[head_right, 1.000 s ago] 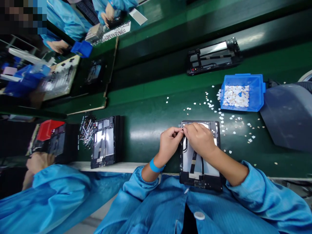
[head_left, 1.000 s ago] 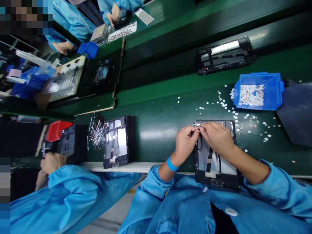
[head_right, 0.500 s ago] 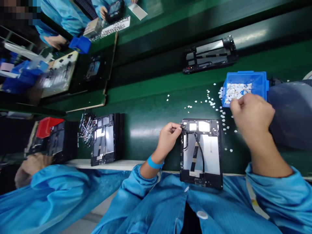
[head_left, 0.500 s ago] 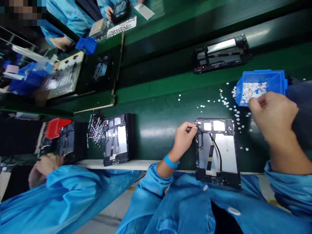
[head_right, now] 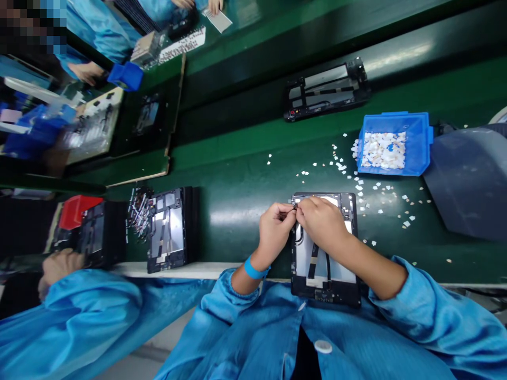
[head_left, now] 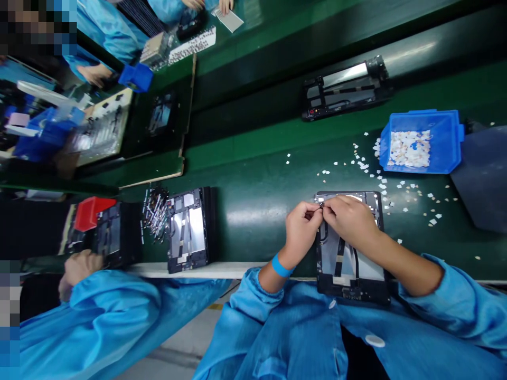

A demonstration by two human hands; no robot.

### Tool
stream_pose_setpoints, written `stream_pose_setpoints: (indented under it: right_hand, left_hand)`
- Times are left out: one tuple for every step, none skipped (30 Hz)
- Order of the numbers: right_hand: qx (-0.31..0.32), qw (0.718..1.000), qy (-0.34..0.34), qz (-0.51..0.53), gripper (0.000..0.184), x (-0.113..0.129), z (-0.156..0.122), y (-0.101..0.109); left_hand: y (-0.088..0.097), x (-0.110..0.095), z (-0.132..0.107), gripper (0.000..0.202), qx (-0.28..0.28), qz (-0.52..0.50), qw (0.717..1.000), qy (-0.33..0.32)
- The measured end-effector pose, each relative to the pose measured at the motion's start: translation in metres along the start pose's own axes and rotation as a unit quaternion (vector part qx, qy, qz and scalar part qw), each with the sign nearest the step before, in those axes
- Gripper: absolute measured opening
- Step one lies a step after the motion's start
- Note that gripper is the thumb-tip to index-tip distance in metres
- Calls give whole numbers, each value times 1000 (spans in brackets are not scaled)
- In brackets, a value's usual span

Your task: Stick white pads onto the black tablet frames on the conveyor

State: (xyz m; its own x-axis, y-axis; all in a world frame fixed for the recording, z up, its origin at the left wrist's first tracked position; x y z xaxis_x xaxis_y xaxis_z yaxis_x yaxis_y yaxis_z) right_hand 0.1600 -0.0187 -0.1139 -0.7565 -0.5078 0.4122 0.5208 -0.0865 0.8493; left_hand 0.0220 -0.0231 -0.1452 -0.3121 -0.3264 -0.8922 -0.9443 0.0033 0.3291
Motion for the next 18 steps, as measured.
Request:
stream_pose_setpoints:
  right_hand:
    - [-3, 1000, -17, -2, 21, -2, 0, 1]
    - [-4, 999, -36, 4, 19, -4, 0, 1]
    - [-3, 998, -53, 17, 16, -7, 1, 0]
    - [-1, 997, -67, 36, 14, -9, 1, -2]
    - [1, 995, -80, 57, 12, -12, 1, -3]
    - [2, 993, -90, 79, 11, -15, 1, -4]
    - [2, 990, -97, 99, 11, -18, 1, -5]
    - [2, 988, -102, 115, 12, -20, 1, -5]
    - [2, 986, -104, 129, 12, -22, 1, -6]
    - [1, 985, -103, 141, 12, -22, 0, -6]
    - [1, 984, -100, 148, 13, -21, 0, -7]
    - [1, 984, -96, 150, 13, -19, 0, -8]
    - [2, 985, -92, 147, 13, -17, 1, -9]
    - [2, 986, -88, 140, 13, -14, 2, -9]
    - [2, 988, -83, 129, 13, -13, 3, -7]
    - [1, 990, -81, 118, 14, -14, 4, -4]
    - [-1, 991, -84, 107, 13, -20, 5, 2]
    - [-6, 991, -95, 96, 13, -30, 6, 12]
  left_hand:
    - [2, -4, -2, 4, -10, 17, 1000, -19]
    - [3, -7, -3, 5, -18, 32, 999, -38]
    - [3, -9, -5, 6, -22, 44, 997, -53]
    - [3, -11, -5, 7, -24, 53, 996, -65]
    - [3, -12, -6, 8, -23, 58, 995, -73]
    - [3, -13, -6, 9, -24, 61, 995, -79]
    - [3, -14, -7, 9, -24, 61, 994, -82]
    - [3, -14, -7, 10, -24, 59, 994, -83]
    - [3, -14, -7, 11, -24, 57, 995, -81]
    - [3, -14, -7, 11, -23, 53, 995, -77]
    - [2, -14, -7, 11, -21, 50, 996, -71]
    - [2, -13, -7, 11, -18, 46, 997, -66]
    - [1, -13, -7, 11, -14, 41, 997, -61]
    - [0, -12, -6, 10, -9, 34, 998, -53]
    - [0, -9, -5, 9, -4, 25, 999, -42]
    - [-1, -6, -4, 7, 2, 13, 1000, -26]
    - [-1, -2, -2, 5, 8, -3, 1000, -7]
    - [-2, 3, 0, 3, 15, -23, 1000, 15]
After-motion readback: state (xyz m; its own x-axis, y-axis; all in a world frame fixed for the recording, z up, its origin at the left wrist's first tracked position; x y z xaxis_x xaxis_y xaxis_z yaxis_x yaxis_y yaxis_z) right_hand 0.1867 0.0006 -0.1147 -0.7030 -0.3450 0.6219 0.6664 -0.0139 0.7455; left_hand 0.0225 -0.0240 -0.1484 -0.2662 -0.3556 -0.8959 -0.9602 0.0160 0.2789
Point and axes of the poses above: each hand's wrist, its own z-axis towards the middle knuckle, its own y-axis out of the back of the hand, x = y × z, the point moved 10 cm from there along z, towards the middle knuckle, and after that the axes turned 13 degrees about y, right-handed, at the moved point
